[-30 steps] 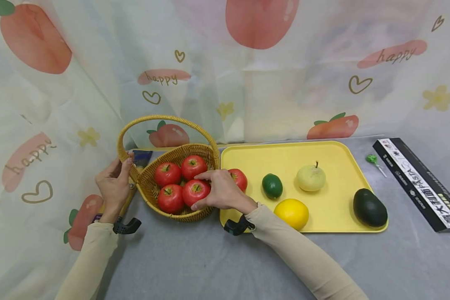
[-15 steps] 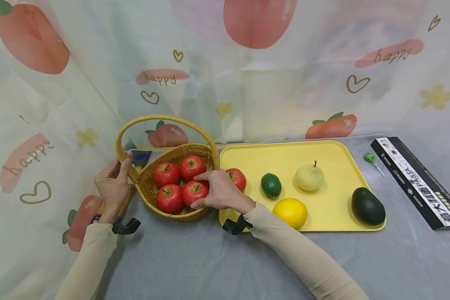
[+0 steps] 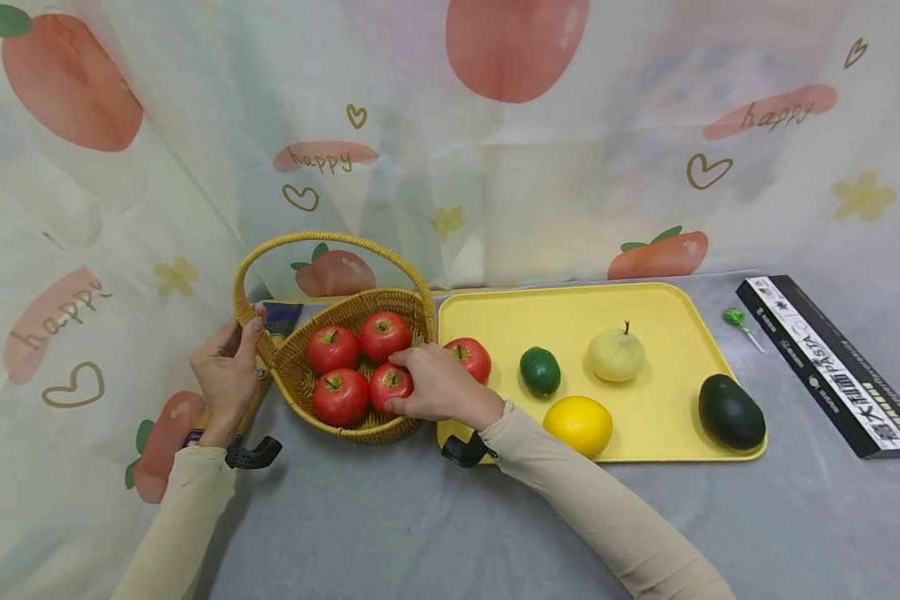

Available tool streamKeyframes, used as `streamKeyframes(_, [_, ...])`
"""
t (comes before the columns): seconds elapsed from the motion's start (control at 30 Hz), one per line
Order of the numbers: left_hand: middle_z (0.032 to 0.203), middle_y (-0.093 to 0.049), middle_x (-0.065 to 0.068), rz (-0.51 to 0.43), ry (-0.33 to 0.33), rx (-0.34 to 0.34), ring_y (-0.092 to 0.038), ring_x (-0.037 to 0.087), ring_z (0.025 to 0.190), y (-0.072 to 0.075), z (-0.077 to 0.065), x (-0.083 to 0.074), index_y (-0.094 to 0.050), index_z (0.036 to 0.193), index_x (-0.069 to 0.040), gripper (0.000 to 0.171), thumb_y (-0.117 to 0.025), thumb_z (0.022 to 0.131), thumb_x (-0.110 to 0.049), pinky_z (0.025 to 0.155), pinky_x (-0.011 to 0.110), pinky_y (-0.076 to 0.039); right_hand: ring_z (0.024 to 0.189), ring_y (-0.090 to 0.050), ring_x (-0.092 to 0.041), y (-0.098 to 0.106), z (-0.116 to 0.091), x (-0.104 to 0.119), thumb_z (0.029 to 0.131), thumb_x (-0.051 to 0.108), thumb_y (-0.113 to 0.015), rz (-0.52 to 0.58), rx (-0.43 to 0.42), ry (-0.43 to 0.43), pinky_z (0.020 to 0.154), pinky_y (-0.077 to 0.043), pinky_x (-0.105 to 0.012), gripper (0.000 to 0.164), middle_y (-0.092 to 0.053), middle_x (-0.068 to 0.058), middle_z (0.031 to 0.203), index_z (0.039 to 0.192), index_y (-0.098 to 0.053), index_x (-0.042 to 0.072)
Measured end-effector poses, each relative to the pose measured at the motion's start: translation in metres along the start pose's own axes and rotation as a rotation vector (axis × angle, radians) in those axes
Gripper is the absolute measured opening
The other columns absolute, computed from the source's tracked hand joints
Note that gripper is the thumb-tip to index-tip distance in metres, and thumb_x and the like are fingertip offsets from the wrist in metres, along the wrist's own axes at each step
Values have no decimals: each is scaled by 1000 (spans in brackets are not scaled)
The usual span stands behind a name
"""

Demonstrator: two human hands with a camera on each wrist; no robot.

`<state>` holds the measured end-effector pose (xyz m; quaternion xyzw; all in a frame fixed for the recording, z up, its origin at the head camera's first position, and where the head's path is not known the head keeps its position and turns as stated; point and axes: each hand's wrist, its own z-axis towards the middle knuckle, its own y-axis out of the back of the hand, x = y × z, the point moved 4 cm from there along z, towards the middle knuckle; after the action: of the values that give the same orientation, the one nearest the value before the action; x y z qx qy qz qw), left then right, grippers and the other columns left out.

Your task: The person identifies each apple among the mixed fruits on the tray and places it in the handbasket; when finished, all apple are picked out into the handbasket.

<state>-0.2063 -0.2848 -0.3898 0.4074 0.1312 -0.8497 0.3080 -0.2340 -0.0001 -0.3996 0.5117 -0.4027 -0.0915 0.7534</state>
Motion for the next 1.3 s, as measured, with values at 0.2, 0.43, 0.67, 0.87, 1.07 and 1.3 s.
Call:
streamKeyframes(0.2, [115, -76, 28, 13, 2, 13, -73, -9, 96, 3, -1, 20, -73, 131, -1, 32, -72, 99, 2, 83, 9, -55, 122, -71, -32, 4, -6, 0, 90, 29, -84, 9, 29, 27, 104, -58, -47, 57, -74, -16, 133, 136, -70, -3])
streamKeyframes(0.43, [116, -78, 23, 15, 10, 17, -73, -8, 97, 5, -3, 24, -75, 130, -3, 30, -73, 99, -3, 83, 10, -56, 98, -74, -26, 39, -18, -9, 92, 28, -85, 171, -6, 56, 87, -61, -45, 44, -79, -11, 123, 128, -77, 4])
streamKeyframes(0.67, [116, -78, 21, 21, 2, 26, -74, -7, 97, 5, -1, 21, -75, 131, -5, 31, -73, 100, -6, 84, 10, -56, 112, -75, -25, 87, -32, -41, 82, 25, -94, 341, -146, -68, 103, -58, -50, 44, -80, -4, 119, 122, -80, 11])
streamKeyframes(0.87, [115, -79, 21, 36, 6, 16, -74, -7, 96, 4, 2, 22, -76, 131, -7, 31, -74, 100, -6, 82, 9, -56, 132, -64, -34, 98, -36, -73, 80, 23, -96, 366, -129, -140, 112, -51, -57, 75, -66, -13, 146, 146, -63, 9])
streamKeyframes(1.07, [114, -75, 31, 30, -4, 3, -72, -10, 94, 1, 0, -1, -72, 128, 9, 30, -71, 99, 3, 80, 7, -55, 145, -51, -42, 80, -33, -90, 80, 22, -95, 356, 5, -155, 118, -44, -61, 89, -53, -19, 159, 157, -51, 7])
streamKeyframes(1.3, [115, -74, 32, 27, 9, 10, -72, -9, 94, 0, -1, -16, -72, 129, 8, 30, -70, 99, 4, 81, 7, -54, 148, -45, -46, 53, -22, -96, 82, 28, -94, 307, 138, -175, 118, -42, -63, 91, -51, -24, 160, 157, -50, 3])
